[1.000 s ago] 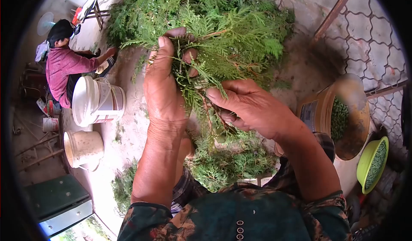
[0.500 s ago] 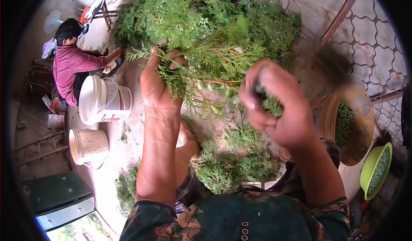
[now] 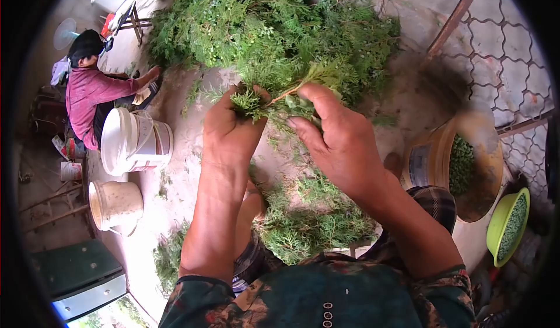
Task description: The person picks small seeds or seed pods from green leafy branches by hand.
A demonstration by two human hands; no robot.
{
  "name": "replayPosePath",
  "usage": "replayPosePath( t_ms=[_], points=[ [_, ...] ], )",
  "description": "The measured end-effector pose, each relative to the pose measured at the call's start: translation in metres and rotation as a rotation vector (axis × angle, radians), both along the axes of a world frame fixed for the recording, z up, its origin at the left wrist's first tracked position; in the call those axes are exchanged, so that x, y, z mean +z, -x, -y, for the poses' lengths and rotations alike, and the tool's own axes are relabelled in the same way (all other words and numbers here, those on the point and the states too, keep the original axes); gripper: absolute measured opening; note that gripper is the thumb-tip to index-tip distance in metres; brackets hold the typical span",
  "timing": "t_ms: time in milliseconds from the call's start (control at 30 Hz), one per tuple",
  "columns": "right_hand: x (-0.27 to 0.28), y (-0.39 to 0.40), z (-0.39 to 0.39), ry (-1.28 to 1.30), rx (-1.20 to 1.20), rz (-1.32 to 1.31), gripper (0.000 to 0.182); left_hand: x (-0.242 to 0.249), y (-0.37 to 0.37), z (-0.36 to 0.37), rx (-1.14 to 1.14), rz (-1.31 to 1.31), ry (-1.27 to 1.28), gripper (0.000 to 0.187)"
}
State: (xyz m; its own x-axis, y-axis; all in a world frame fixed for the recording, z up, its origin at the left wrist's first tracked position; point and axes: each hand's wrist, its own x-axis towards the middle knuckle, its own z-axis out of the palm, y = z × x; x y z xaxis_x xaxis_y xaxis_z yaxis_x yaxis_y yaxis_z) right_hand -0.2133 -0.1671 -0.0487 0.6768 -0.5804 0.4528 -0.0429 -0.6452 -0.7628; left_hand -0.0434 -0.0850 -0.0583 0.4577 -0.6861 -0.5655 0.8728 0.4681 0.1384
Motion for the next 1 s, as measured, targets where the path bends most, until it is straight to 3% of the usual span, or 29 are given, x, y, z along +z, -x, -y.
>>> replayPosePath(
  t_ms=[67, 100, 167, 233, 300, 333, 367, 400, 467, 533, 567, 600, 667, 733, 767, 867, 1000],
  points=[
    [-0.001, -0.003, 0.001, 0.036, -0.004, -0.022, 0.029, -0.006, 0.001, -0.004, -0.025, -0.027, 0.039, 0.010],
    [-0.002, -0.005, 0.002, 0.071, -0.007, -0.043, 0.030, -0.009, 0.003, -0.007, -0.186, 0.286, -0.041, 0.013],
    [-0.003, -0.006, 0.009, 0.133, -0.017, -0.039, 0.029, -0.006, 0.006, -0.006, -0.345, 0.596, -0.121, 0.016],
    [-0.003, -0.005, 0.013, 0.194, -0.026, -0.033, 0.029, 0.002, 0.007, 0.000, -0.080, -0.080, 0.009, 0.022],
    [0.002, -0.003, 0.015, -0.074, 0.113, 0.068, 0.021, -0.002, -0.001, -0.003, -0.104, -0.140, 0.070, 0.023],
    [0.009, 0.000, 0.016, -0.075, 0.113, 0.069, 0.021, -0.006, -0.004, -0.005, -0.130, -0.200, 0.130, 0.025],
    [0.021, 0.005, 0.017, -0.629, 0.325, 0.181, 0.019, -0.012, -0.004, -0.006, -0.131, -0.200, 0.128, 0.025],
    [0.030, 0.010, 0.018, -1.184, 0.534, 0.290, 0.017, -0.018, -0.003, -0.007, -0.164, 0.134, -0.051, 0.026],
    [0.031, 0.015, 0.017, -1.273, 0.574, 0.316, 0.018, -0.016, -0.003, -0.008, -0.191, 0.469, -0.234, 0.027],
    [0.016, 0.013, 0.012, -1.548, 0.647, 0.384, 0.022, -0.007, -0.008, -0.007, -0.058, -0.101, 0.047, 0.030],
    [0.011, 0.008, 0.007, -1.402, 0.616, 0.273, 0.029, -0.008, -0.004, -0.009, -0.065, -0.101, 0.044, 0.030],
    [0.011, 0.012, 0.003, -1.465, 0.550, 0.200, 0.024, -0.011, 0.004, -0.013, -0.175, 0.305, -0.055, 0.028],
    [0.011, 0.004, 0.002, -1.493, 0.428, 0.058, 0.016, 0.002, 0.021, -0.010, -0.280, 0.710, -0.156, 0.026],
    [0.001, -0.003, -0.001, -1.378, 0.345, 0.063, 0.014, 0.029, 0.035, -0.002, -0.712, 1.380, -0.838, 0.026],
    [-0.002, -0.006, -0.002, -1.258, 0.266, 0.066, 0.015, 0.020, 0.031, -0.004, -0.716, 1.381, -0.836, 0.026],
    [-0.001, -0.014, -0.012, -1.261, 0.304, 0.167, 0.025, -0.001, 0.020, -0.009, -0.618, 1.380, -0.711, 0.030],
    [0.001, -0.019, -0.014, -1.410, 0.273, 0.149, 0.022, 0.017, 0.030, -0.011, -0.637, 1.451, -0.746, 0.028]
  ],
)
